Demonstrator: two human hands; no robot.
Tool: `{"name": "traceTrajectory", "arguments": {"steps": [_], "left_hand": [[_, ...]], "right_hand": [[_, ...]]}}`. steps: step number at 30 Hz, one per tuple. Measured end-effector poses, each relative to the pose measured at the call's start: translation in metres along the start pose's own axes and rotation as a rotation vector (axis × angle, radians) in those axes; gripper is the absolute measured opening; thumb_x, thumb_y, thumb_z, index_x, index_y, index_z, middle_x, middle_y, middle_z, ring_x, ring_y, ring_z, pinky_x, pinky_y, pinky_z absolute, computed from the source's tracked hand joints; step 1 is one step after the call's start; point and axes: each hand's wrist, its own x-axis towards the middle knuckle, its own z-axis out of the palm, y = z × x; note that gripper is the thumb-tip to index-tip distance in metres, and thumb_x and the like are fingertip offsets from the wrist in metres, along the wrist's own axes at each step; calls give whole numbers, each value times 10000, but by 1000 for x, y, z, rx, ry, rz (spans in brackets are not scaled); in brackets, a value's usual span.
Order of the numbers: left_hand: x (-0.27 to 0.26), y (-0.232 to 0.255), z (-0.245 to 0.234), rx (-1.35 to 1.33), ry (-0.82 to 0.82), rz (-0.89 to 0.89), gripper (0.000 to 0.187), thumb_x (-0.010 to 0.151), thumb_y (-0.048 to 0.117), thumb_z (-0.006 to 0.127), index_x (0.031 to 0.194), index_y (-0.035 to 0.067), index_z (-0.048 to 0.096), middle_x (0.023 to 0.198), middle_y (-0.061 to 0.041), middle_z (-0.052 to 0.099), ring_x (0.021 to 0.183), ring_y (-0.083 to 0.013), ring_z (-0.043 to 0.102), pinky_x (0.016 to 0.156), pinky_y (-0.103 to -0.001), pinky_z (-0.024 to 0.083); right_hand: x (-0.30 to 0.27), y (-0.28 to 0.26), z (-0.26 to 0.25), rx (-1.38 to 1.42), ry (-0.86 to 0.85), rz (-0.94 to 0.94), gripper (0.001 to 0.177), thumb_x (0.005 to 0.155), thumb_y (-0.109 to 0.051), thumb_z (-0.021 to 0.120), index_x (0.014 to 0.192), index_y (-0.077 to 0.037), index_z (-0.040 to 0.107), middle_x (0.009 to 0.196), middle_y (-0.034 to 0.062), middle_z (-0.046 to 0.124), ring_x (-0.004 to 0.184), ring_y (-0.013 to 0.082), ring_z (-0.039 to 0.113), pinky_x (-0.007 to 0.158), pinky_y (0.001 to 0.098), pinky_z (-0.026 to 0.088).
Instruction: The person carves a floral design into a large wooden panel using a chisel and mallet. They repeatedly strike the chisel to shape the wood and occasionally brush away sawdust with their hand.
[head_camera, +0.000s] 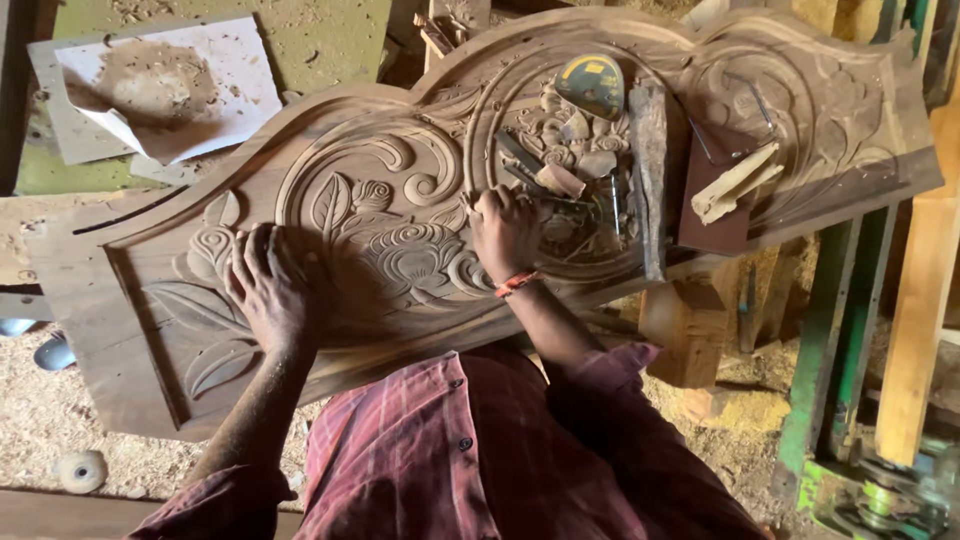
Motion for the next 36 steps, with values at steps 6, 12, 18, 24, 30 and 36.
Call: {"name": "traceTrajectory", "arguments": {"steps": [6,12,18,24,30,36], "left_hand": [[1,-2,7,-71,-10,-5,556,1089,410,555,1527,69,518,1593,-160,456,1532,-359,330,1245,-561,196],[2,-6,10,-18,-23,10,555,1105,409,544,1536,62,505,1607,-157,450,1541,-341,323,1250,-549,202],[6,0,-2,-72,-18,4,571,1087,399,545,1537,53,486,1607,-158,444,1544,-342,311,1248,-546,190],[4,1,-4,-74,-46,-6,569,1075,372,538,1532,36,488,1607,-166,436,1550,-347,299,1248,-545,174],[0,-1,-8,-78,-12,9,564,1084,381,548,1524,33,496,1607,-162,442,1550,-342,320,1248,-544,197],[3,-4,-1,-91,21,8,566,1061,392,554,1506,45,508,1579,-151,465,1524,-344,357,1243,-538,217]], "right_hand": [[-46,8,-28,-50,-119,-76,84,991,-110,669,1034,-39,684,1058,94,731,850,210,676,723,397,541],[-11,17,15,-182,-18,-227,39,929,-114,628,948,-95,658,1095,96,748,787,226,687,638,370,559],[-50,29,-8,-16,-178,-121,51,1003,-65,639,1037,-49,672,1099,133,730,773,199,689,567,314,557],[-48,39,-15,-54,-149,-415,139,960,-4,640,1094,-7,677,1026,99,650,937,219,684,776,316,603],[4,9,21,-52,-261,-85,61,949,-48,663,1008,-41,675,1037,128,717,853,251,691,672,384,570],[-45,13,-32,89,-108,-108,129,928,-131,675,1006,-29,686,1039,172,720,804,259,698,650,354,569]]}}
